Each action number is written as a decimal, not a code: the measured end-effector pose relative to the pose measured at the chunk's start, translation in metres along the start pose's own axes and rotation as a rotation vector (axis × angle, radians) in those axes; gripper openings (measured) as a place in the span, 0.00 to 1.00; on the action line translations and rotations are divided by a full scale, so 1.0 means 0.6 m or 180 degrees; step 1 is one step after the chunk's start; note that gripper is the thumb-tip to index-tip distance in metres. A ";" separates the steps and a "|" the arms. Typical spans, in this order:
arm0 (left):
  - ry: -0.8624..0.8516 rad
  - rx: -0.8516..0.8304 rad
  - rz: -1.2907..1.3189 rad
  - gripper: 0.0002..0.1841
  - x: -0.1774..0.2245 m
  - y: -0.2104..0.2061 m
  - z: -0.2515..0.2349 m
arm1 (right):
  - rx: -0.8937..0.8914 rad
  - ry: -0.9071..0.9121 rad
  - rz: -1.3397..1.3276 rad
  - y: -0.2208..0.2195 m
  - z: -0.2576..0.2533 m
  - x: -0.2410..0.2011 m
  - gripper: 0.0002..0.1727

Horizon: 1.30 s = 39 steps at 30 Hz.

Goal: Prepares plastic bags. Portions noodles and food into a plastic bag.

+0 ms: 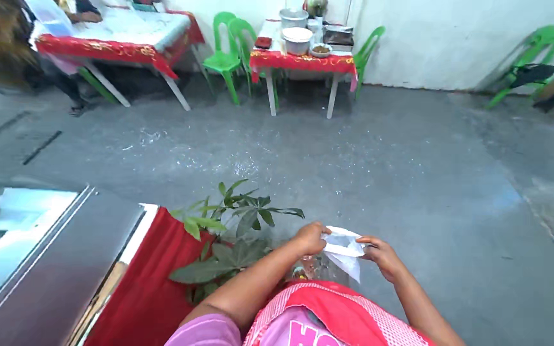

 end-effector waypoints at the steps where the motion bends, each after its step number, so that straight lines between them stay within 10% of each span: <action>1: 0.0086 0.0114 -0.0001 0.25 0.002 0.026 -0.022 | 0.0094 -0.0102 -0.0269 0.016 -0.026 -0.010 0.20; 9: 0.0496 0.1023 0.0156 0.41 -0.015 0.208 -0.205 | 0.1198 -0.1287 -0.0417 0.243 -0.197 0.030 0.18; 17: 0.1144 0.2096 0.0671 0.43 -0.088 0.389 -0.430 | 0.1807 -0.1090 -0.0229 0.521 -0.519 -0.069 0.19; 27: 0.1708 0.2787 0.1369 0.37 -0.145 0.564 -0.600 | 0.0189 0.0117 0.1725 0.434 -1.021 -0.466 0.17; 32: 0.1724 0.2919 0.1414 0.39 -0.224 0.737 -0.728 | -0.0135 0.0147 0.2218 0.409 -1.220 -0.496 0.18; 39: 0.1472 0.2715 0.0781 0.49 -0.239 1.036 -0.948 | 0.0910 -0.0667 0.1360 0.534 -1.355 -0.485 0.16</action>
Point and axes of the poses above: each hand's wrist, its own z-axis away from the middle knuckle, its own y-axis out of the back of the hand, x = y × z, the point moved 1 cm from there along -z, towards the middle knuckle, and after that the axes turned 1 degree about -x, right-handed, at the moved point
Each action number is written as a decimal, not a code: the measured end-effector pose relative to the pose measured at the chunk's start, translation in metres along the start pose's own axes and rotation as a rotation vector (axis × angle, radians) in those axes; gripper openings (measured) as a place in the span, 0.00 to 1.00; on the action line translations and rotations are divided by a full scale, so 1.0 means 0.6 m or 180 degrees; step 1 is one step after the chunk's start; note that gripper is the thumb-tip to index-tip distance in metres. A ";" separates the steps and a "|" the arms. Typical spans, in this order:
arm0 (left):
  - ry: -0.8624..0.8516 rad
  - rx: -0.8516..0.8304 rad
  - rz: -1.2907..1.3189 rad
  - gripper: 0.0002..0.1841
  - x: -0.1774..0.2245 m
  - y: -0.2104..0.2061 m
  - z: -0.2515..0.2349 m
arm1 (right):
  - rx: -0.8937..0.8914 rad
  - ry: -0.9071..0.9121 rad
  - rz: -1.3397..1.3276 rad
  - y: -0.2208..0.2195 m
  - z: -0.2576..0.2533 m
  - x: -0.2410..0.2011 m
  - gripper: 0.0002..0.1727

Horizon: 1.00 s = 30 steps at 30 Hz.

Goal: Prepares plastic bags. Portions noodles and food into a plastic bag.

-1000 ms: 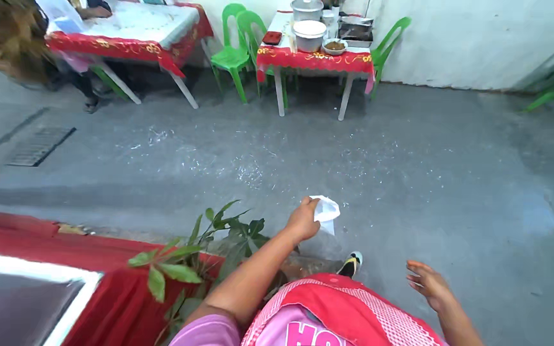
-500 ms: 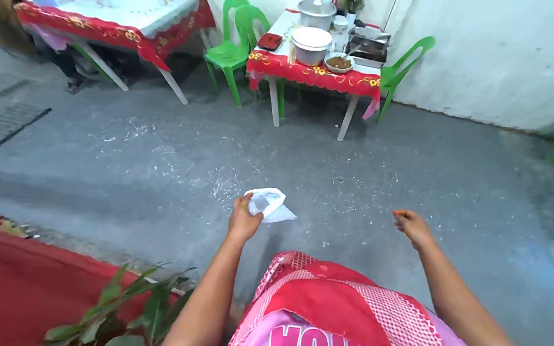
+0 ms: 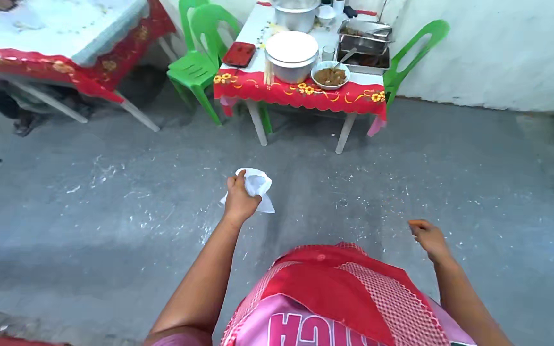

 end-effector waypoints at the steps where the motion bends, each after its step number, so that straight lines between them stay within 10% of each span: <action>1: -0.0091 -0.0025 -0.0070 0.49 0.024 -0.004 -0.043 | 0.0105 -0.0111 -0.0132 0.013 -0.016 -0.002 0.16; 7: -0.0210 -0.0129 -0.0165 0.47 0.110 -0.077 -0.254 | 0.0425 -0.0246 0.0075 0.099 -0.209 -0.079 0.15; 14: 0.0474 -0.0236 -0.0238 0.49 0.154 -0.144 -0.396 | -0.0047 0.0749 0.1697 0.143 -0.509 -0.488 0.19; 22: 0.0868 -0.0438 0.0218 0.39 0.209 -0.188 -0.523 | -0.0124 0.2709 0.2478 0.004 -0.746 -0.845 0.16; 30: 0.0952 -0.0831 0.0600 0.39 0.275 -0.226 -0.658 | -0.0244 0.3195 0.3263 -0.092 -0.901 -0.964 0.21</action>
Point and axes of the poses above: each hand's wrist, its own z-axis away from the middle knuckle, its own y-axis out of the back of the hand, x = y × z, the point moved 1 cm from there along -z, towards the middle knuckle, and after that the axes turned 1 degree about -x, right-handed, at the moved point
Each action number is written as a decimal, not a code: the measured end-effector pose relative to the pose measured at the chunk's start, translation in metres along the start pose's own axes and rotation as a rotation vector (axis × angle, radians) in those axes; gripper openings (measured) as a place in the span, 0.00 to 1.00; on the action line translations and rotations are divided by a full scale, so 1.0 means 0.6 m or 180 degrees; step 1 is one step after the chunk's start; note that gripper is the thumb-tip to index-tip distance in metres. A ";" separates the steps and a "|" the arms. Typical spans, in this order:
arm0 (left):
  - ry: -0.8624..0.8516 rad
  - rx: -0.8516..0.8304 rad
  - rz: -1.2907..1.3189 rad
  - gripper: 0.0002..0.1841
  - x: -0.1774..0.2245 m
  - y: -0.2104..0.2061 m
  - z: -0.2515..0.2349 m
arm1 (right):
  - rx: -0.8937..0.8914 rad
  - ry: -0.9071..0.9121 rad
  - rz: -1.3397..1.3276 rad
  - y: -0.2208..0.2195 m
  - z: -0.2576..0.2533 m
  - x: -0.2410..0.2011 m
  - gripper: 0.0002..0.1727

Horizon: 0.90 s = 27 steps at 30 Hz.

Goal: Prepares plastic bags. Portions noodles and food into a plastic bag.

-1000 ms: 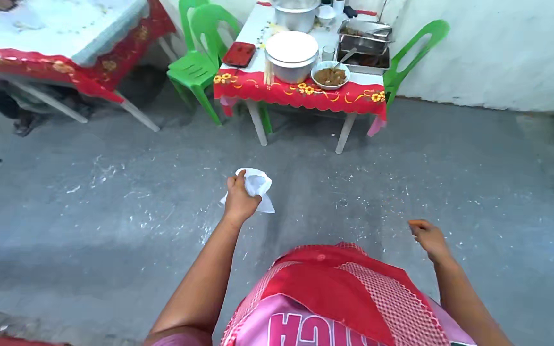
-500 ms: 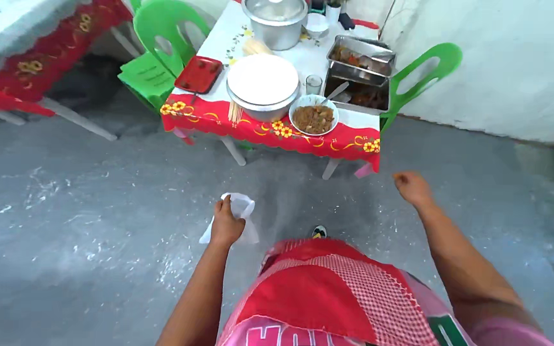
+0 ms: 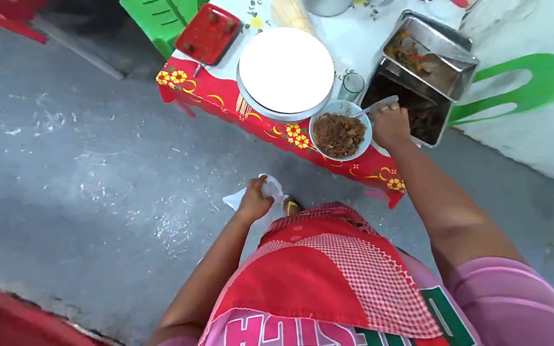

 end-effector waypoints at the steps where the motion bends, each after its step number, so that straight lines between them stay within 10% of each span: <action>1: 0.0015 -0.0039 0.0048 0.39 0.014 -0.005 -0.006 | -0.0066 0.0033 0.0068 -0.001 -0.017 0.009 0.21; 12: 0.0282 -0.0006 0.0832 0.38 0.124 -0.106 -0.037 | -0.1368 0.0882 0.0335 0.012 -0.149 0.083 0.15; 27: 0.0391 0.1011 0.0948 0.32 0.252 -0.213 -0.164 | -0.0647 0.1653 0.0802 0.105 -0.144 0.106 0.19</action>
Point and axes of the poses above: each hand's wrist, its own z-axis away from the middle knuckle, its own y-axis out of the back of the hand, x = y × z, the point moved 1 cm from there along -z, towards the middle knuckle, and after that the axes turned 1 degree about -x, right-handed, at the moved point
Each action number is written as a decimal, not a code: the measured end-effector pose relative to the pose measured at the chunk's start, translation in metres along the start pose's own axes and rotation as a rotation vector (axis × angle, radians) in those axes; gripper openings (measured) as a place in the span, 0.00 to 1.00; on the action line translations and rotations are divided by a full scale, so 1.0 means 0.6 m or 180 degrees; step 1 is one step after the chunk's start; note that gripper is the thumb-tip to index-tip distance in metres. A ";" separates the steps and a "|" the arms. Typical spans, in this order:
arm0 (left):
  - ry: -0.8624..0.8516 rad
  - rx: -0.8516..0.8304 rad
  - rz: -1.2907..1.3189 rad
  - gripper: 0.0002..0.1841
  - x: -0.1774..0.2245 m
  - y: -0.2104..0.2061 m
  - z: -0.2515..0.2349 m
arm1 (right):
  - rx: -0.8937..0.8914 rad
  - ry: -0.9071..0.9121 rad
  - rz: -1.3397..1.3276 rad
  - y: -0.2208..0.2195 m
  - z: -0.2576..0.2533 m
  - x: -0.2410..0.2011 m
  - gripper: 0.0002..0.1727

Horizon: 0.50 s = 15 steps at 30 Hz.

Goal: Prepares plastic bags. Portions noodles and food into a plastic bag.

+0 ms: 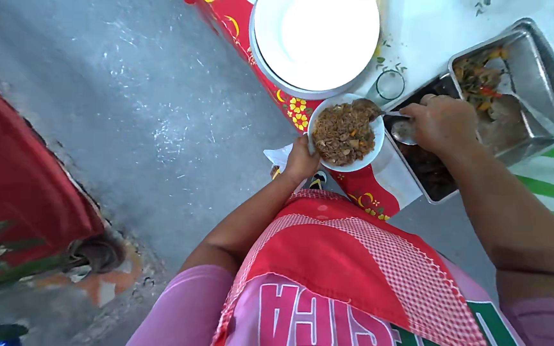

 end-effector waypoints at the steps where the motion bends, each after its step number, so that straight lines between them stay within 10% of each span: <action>1: -0.0029 -0.0044 -0.0100 0.32 0.003 0.005 -0.006 | -0.0063 -0.0044 -0.0012 0.005 0.004 0.001 0.19; 15: -0.0509 -0.0553 -0.0980 0.29 0.037 0.060 -0.068 | 0.0250 0.0322 -0.0702 -0.111 -0.004 0.018 0.14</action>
Point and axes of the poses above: each hand's wrist, its own z-axis away from the middle knuckle, its own y-axis out of the back of the hand, x = y × z, the point moved 1 cm from there along -z, towards the middle knuckle, and after that the axes turned 1 degree about -x, right-handed, at the moved point
